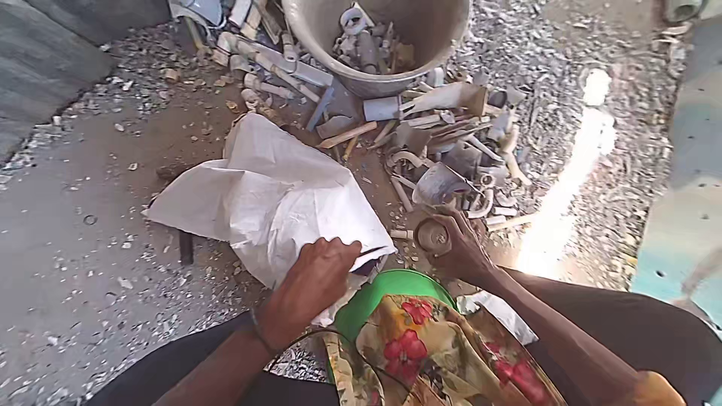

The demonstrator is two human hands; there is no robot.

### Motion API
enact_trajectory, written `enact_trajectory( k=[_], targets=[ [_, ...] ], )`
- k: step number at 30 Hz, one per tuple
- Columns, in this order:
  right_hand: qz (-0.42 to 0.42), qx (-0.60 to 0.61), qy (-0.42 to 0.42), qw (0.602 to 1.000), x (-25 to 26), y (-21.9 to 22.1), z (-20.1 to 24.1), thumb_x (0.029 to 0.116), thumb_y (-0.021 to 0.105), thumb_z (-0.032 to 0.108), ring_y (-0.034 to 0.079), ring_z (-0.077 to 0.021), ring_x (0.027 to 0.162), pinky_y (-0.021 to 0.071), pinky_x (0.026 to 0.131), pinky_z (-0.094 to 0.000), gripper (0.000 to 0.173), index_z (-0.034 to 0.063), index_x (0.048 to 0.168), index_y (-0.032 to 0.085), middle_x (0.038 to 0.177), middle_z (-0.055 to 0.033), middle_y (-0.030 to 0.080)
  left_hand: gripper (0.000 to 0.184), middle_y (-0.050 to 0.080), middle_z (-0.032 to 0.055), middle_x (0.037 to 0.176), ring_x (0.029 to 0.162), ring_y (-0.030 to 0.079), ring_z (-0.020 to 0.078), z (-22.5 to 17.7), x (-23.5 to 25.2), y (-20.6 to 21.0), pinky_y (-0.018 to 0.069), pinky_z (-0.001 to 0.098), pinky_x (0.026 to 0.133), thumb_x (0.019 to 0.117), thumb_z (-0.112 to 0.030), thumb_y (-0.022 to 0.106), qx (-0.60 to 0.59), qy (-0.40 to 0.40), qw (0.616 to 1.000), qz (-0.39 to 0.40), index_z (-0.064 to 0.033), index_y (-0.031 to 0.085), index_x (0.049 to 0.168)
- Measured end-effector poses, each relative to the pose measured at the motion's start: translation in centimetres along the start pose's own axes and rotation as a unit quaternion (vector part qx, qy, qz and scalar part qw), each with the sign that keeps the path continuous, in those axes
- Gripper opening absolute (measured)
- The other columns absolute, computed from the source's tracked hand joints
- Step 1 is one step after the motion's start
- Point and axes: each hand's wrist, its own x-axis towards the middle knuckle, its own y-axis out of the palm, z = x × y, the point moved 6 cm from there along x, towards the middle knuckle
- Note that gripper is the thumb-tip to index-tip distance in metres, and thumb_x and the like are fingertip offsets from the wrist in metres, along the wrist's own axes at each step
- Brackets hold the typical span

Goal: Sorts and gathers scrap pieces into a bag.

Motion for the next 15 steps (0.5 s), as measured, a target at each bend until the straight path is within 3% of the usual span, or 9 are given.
enact_trajectory(
  k=[2, 4, 6, 10, 15],
  targets=[
    [-0.041, 0.041, -0.044, 0.997, -3.3, -3.6, 3.7, 0.0688, 0.087, 0.042, 0.058, -0.0358, 0.126, 0.0481, 0.105, -0.0465, 0.078, 0.0024, 0.129, 0.057, 0.136, -0.0258, 0.059, 0.024, 0.068, 0.0248, 0.098, 0.097, 0.066, 0.0478, 0.6, 0.2, -0.1, 0.0503, 0.0635, 0.078, 0.094, -0.016, 0.068, -0.012, -0.001, 1.0, -0.02, -0.0036, 0.067, 0.115],
    [-0.066, 0.062, -0.071, 0.993, -5.9, -6.0, 7.6, 0.0756, 0.083, 0.046, 0.055, -0.0272, 0.13, 0.0453, 0.109, -0.0382, 0.076, 0.0114, 0.134, 0.049, 0.139, -0.0181, 0.057, 0.024, 0.068, 0.0239, 0.097, 0.097, 0.066, 0.0468, 1.0, 0.3, 0.1, 0.0497, 0.0635, 0.078, 0.0936, -0.019, 0.069, -0.008, -0.005, 1.0, -0.026, -0.0034, 0.067, 0.111],
    [-0.108, 0.064, -0.108, 0.986, -7.7, -7.5, 10.6, 0.0794, 0.08, 0.046, 0.055, -0.0243, 0.129, 0.045, 0.108, -0.0372, 0.073, 0.0176, 0.136, 0.045, 0.138, -0.0115, 0.056, 0.023, 0.067, 0.0226, 0.096, 0.097, 0.066, 0.0447, 1.0, 0.6, 0.3, 0.0496, 0.0616, 0.078, 0.0947, -0.02, 0.067, 0.005, -0.005, 0.999, -0.031, -0.0033, 0.066, 0.11],
    [-0.162, 0.069, -0.148, 0.973, -9.7, -8.3, 14.1, 0.0801, 0.08, 0.045, 0.051, -0.0201, 0.132, 0.041, 0.113, -0.0341, 0.074, 0.0178, 0.138, 0.043, 0.142, -0.0065, 0.052, 0.019, 0.068, 0.0192, 0.091, 0.092, 0.066, 0.0409, 0.8, 0.6, 1.1, 0.049, 0.0589, 0.075, 0.0946, -0.02, 0.067, 0.01, 0.005, 0.999, -0.052, -0.0041, 0.066, 0.106],
    [-0.169, 0.135, -0.118, 0.969, -9.9, -8.8, 15.5, 0.0786, 0.083, 0.047, 0.048, -0.0146, 0.136, 0.0386, 0.115, -0.0271, 0.079, 0.0178, 0.14, 0.042, 0.145, -0.0056, 0.051, 0.018, 0.068, 0.0161, 0.088, 0.09, 0.066, 0.0376, 0.9, 0.8, 1.3, 0.0489, 0.0572, 0.075, 0.0934, -0.021, 0.07, 0.006, -0.004, 0.998, -0.068, -0.006, 0.067, 0.103]
  ],
)
